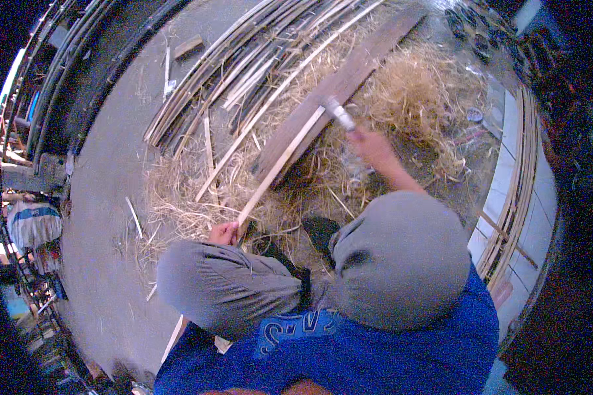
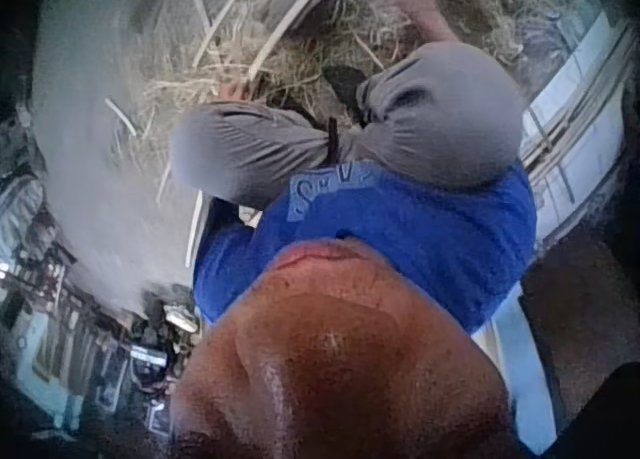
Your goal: The person sits on the floor and uses a knife to split long bamboo strips into thinner pieces. They repeatedly position the bamboo on a wooden block, split it with the knife, and set the finished strips aside.
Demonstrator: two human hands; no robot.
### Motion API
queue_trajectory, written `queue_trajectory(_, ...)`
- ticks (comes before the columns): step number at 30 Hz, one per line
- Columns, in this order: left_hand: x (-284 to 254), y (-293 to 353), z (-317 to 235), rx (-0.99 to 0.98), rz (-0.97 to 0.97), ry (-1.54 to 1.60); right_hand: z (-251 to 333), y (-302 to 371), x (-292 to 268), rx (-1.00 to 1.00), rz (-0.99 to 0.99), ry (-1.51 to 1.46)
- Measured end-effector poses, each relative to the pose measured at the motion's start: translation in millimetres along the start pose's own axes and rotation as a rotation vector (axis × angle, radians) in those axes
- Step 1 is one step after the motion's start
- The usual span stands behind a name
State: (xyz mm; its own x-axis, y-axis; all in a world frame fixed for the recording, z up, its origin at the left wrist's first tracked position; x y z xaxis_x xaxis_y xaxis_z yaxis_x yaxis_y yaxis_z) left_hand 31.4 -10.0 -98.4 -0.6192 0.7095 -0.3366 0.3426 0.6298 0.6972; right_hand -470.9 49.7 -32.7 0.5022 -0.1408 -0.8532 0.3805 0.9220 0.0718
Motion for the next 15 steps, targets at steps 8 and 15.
queue_trajectory(8,20.3,-19.6,-52.0,0.295,-0.261,-0.19,71.7,52.0,45.4,-0.33,0.145,-0.075)
queue_trajectory(15,16.1,3.4,-62.8,0.357,-0.335,-0.579,-38.0,-5.3,-14.0,0.071,-0.125,0.057)
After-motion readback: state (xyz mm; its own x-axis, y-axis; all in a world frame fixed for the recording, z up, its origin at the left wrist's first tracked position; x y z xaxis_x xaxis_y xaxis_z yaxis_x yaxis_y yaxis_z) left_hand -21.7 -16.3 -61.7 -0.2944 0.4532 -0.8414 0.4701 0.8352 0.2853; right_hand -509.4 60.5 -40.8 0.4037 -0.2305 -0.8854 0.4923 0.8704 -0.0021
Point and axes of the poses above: each hand's wrist, its own y-axis away from the middle knuckle, its own x-axis out of the palm, z = x × y, the point moved 4 cm from there along -y, towards the middle knuckle, and after that the axes turned 7 degrees about -x, right-handed, at the moved point
